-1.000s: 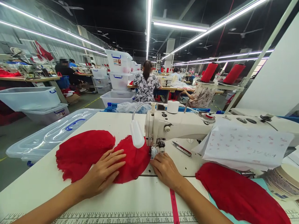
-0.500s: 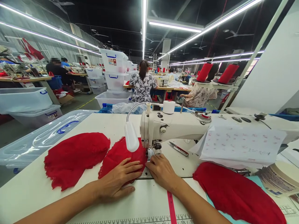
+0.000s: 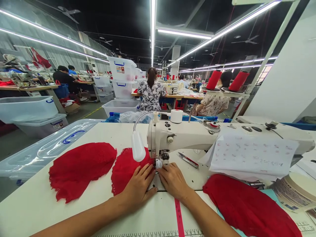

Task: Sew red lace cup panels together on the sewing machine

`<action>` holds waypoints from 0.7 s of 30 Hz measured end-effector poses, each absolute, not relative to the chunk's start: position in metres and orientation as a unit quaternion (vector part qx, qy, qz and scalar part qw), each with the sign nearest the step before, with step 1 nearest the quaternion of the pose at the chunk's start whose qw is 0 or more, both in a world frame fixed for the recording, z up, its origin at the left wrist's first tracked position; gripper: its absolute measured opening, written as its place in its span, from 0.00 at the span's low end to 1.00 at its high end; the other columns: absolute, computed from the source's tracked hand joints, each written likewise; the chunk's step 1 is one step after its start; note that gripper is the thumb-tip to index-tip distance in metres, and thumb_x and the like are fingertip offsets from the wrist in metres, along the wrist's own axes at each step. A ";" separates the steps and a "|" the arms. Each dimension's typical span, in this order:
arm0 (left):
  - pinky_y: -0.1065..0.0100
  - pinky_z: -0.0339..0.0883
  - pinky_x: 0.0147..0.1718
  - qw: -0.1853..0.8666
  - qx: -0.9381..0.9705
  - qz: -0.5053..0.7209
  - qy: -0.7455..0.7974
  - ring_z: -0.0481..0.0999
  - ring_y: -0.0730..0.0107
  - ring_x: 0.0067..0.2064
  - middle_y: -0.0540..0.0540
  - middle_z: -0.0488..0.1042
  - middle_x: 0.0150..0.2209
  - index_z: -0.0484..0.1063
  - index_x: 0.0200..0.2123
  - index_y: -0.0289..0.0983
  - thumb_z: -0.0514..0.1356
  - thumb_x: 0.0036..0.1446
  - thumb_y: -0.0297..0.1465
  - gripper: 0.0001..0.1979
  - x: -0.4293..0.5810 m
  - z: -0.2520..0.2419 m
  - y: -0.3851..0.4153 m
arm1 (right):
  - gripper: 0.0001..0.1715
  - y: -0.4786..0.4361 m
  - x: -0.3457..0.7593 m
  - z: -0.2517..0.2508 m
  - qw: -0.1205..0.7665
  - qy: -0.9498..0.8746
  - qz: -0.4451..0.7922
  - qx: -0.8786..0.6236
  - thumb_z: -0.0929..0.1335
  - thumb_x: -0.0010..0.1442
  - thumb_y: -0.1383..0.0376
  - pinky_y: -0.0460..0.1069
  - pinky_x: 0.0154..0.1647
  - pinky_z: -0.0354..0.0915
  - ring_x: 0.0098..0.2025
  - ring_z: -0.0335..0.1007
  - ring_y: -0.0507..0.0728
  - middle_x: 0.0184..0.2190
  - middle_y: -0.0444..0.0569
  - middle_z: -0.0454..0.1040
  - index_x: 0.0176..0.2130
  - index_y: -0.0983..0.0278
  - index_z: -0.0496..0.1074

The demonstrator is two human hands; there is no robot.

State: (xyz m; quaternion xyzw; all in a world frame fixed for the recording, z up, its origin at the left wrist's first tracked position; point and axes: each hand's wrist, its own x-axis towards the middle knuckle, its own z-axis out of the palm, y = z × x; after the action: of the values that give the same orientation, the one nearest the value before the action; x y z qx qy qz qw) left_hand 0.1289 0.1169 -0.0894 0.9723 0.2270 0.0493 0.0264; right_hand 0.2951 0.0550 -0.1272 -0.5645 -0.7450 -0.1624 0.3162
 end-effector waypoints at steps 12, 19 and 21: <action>0.52 0.57 0.54 -0.087 0.956 0.272 0.074 0.60 0.60 0.57 0.39 0.66 0.52 0.68 0.46 0.34 0.45 0.60 0.26 0.16 0.069 -0.075 0.150 | 0.15 0.051 0.300 -0.127 0.330 -0.745 -0.166 -0.556 0.56 0.62 0.71 0.50 0.34 0.56 0.31 0.62 0.55 0.31 0.50 0.68 0.39 0.67 0.69; 0.49 0.57 0.53 -0.171 0.969 0.181 -0.008 0.57 0.56 0.59 0.39 0.64 0.55 0.66 0.48 0.34 0.45 0.55 0.19 0.20 0.051 -0.066 0.161 | 0.15 0.052 0.288 -0.126 0.334 -0.758 -0.154 -0.539 0.56 0.61 0.73 0.49 0.33 0.54 0.30 0.59 0.54 0.28 0.49 0.67 0.37 0.66 0.69; 0.45 0.53 0.54 -0.148 0.980 0.133 -0.021 0.55 0.53 0.60 0.40 0.62 0.56 0.64 0.50 0.34 0.47 0.56 0.22 0.19 0.063 -0.061 0.154 | 0.15 0.053 0.286 -0.127 0.321 -0.764 -0.168 -0.533 0.56 0.61 0.73 0.49 0.32 0.53 0.29 0.59 0.54 0.28 0.49 0.66 0.40 0.66 0.69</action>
State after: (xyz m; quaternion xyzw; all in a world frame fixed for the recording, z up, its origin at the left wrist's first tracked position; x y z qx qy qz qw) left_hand 0.0626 0.1542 -0.0607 0.9798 -0.0213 0.1332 -0.1475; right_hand 0.2860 0.0527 -0.1269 -0.5333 -0.7644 -0.1679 0.3212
